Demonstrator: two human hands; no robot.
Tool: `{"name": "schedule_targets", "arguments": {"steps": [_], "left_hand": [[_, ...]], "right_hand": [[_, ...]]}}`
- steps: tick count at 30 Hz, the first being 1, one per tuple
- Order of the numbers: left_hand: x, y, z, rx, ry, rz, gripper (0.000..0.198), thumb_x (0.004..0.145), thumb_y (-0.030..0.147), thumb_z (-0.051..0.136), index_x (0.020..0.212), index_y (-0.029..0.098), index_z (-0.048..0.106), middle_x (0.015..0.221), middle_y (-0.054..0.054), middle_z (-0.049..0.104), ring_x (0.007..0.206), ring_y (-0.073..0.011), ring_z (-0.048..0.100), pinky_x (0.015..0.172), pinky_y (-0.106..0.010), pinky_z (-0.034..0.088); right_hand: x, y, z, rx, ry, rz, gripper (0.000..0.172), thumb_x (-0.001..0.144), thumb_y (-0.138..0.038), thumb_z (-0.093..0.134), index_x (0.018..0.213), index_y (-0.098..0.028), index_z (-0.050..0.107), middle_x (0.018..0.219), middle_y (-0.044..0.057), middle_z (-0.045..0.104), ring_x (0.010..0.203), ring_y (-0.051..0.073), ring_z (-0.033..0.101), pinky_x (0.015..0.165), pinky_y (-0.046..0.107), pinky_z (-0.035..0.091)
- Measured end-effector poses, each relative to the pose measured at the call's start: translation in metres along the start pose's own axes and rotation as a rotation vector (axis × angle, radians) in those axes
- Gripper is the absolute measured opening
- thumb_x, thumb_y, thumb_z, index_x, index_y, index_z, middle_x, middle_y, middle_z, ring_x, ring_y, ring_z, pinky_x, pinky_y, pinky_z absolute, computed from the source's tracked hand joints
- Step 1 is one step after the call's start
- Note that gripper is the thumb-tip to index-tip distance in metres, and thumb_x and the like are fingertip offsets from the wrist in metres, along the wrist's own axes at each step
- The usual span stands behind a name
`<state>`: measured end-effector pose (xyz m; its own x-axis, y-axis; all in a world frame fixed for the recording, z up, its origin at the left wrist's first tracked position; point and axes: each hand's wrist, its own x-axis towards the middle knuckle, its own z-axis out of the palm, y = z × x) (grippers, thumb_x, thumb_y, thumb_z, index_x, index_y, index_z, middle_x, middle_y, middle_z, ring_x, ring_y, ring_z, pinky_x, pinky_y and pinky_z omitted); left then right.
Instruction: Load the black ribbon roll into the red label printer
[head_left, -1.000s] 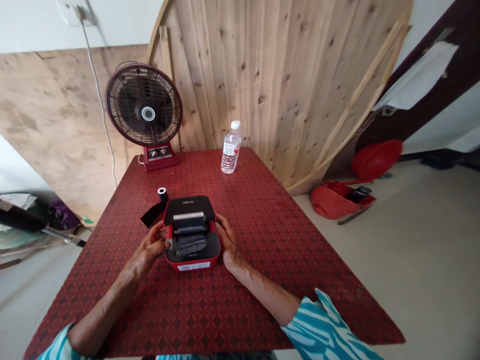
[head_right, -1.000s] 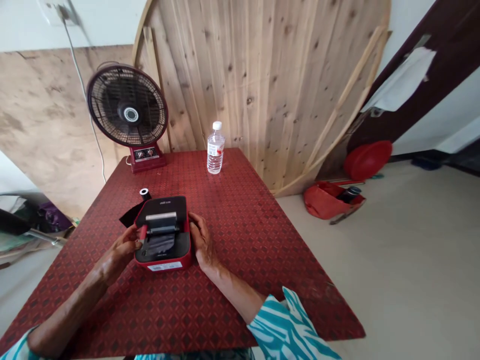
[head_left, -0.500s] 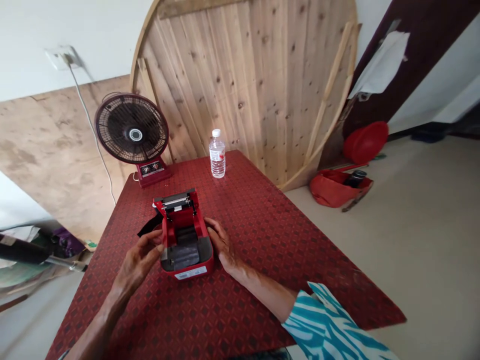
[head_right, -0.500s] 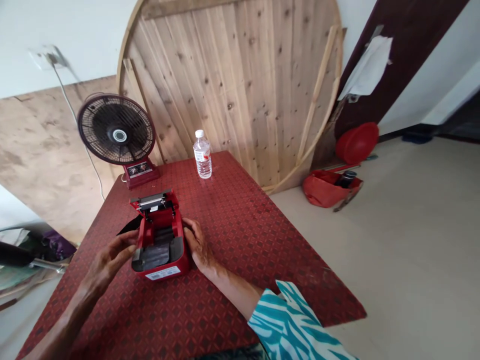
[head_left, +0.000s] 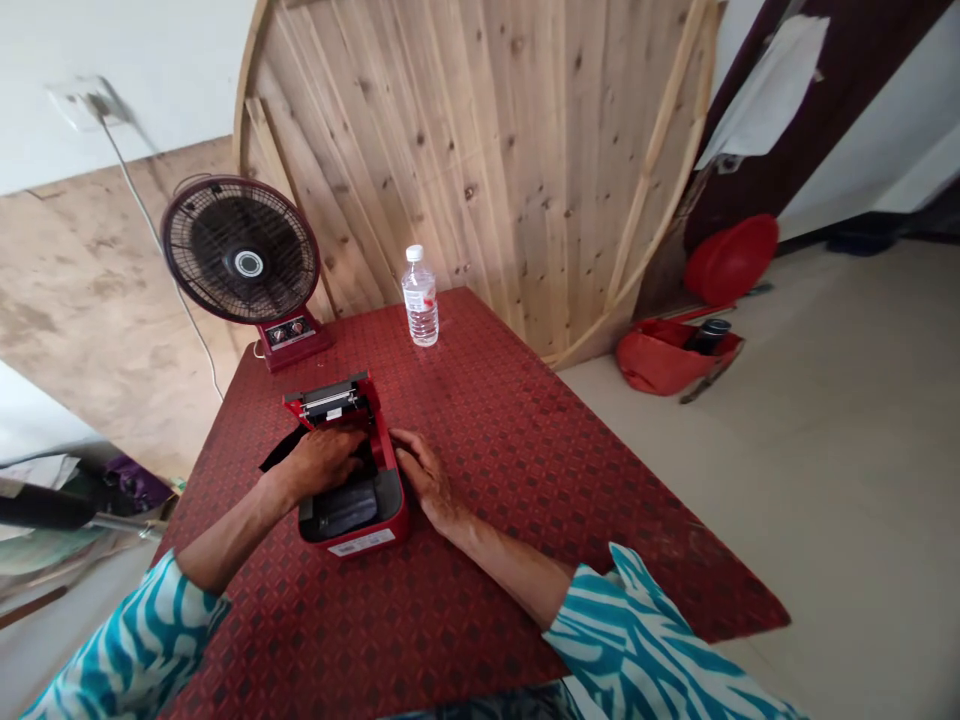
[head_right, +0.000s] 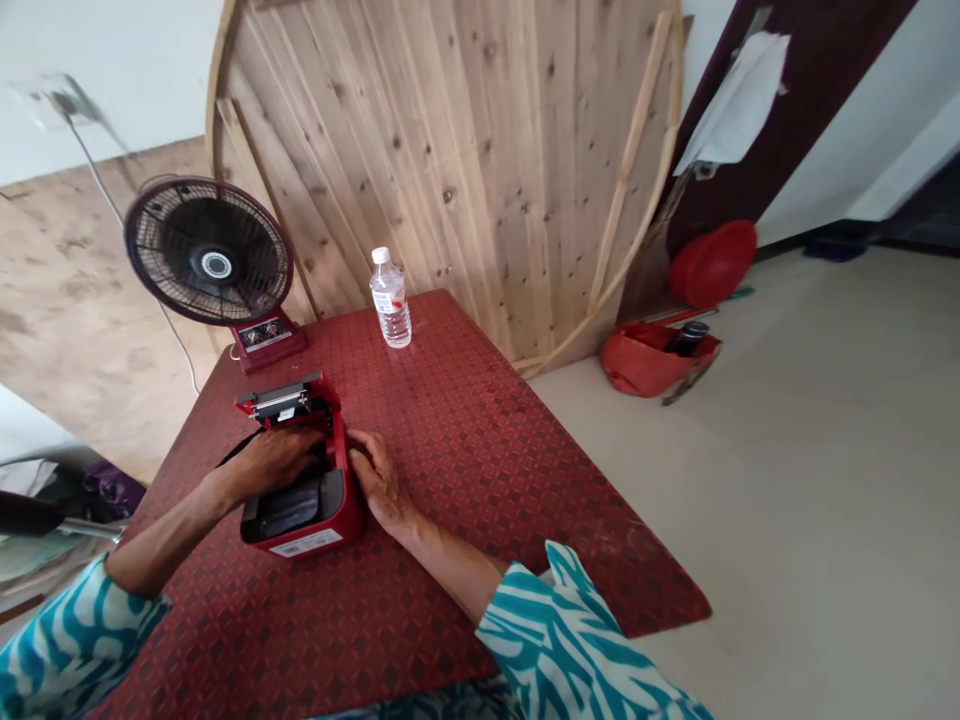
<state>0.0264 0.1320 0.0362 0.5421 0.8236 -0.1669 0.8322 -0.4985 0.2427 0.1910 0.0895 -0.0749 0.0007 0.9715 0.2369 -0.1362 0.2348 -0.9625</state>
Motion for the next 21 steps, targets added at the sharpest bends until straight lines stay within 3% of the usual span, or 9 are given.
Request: {"name": "schedule_targets", "arguments": {"steps": [5, 10, 16, 21], "left_hand": [[-0.004, 0.002, -0.006, 0.042, -0.056, 0.005, 0.023, 0.073, 0.015, 0.063, 0.094, 0.021, 0.069, 0.101, -0.012, 0.070, 0.099, -0.0326, 0.064, 0.085, -0.040, 0.047], [-0.012, 0.002, -0.005, 0.044, -0.022, -0.029, 0.031, 0.078, 0.014, 0.057, 0.106, 0.023, 0.067, 0.105, -0.011, 0.070, 0.101, -0.0311, 0.065, 0.086, -0.040, 0.047], [-0.018, -0.002, -0.003, 0.002, 0.056, -0.052, 0.034, 0.075, 0.015, 0.061, 0.106, 0.027, 0.069, 0.107, -0.008, 0.073, 0.102, -0.0303, 0.066, 0.085, -0.038, 0.048], [-0.014, 0.007, -0.011, 0.030, -0.002, -0.066, 0.033, 0.076, 0.026, 0.060, 0.107, 0.022, 0.072, 0.106, -0.011, 0.073, 0.096, -0.0322, 0.067, 0.082, -0.039, 0.049]], "right_hand": [[0.001, 0.001, 0.000, 0.015, 0.015, -0.006, 0.030, 0.089, -0.039, 0.052, 0.115, -0.029, 0.064, 0.119, 0.003, 0.064, 0.117, 0.020, 0.058, 0.106, 0.039, 0.041], [0.000, -0.001, 0.000, 0.012, 0.002, -0.007, 0.030, 0.090, -0.038, 0.051, 0.115, -0.029, 0.064, 0.119, 0.003, 0.064, 0.117, 0.020, 0.058, 0.105, 0.040, 0.042], [0.000, 0.000, -0.001, -0.021, -0.037, -0.016, 0.029, 0.090, -0.038, 0.052, 0.114, -0.029, 0.064, 0.119, 0.003, 0.064, 0.116, 0.020, 0.058, 0.105, 0.039, 0.042], [0.000, -0.003, -0.001, -0.042, -0.045, -0.009, 0.029, 0.091, -0.036, 0.050, 0.115, -0.029, 0.064, 0.119, 0.003, 0.064, 0.116, 0.019, 0.058, 0.105, 0.039, 0.042]]}}
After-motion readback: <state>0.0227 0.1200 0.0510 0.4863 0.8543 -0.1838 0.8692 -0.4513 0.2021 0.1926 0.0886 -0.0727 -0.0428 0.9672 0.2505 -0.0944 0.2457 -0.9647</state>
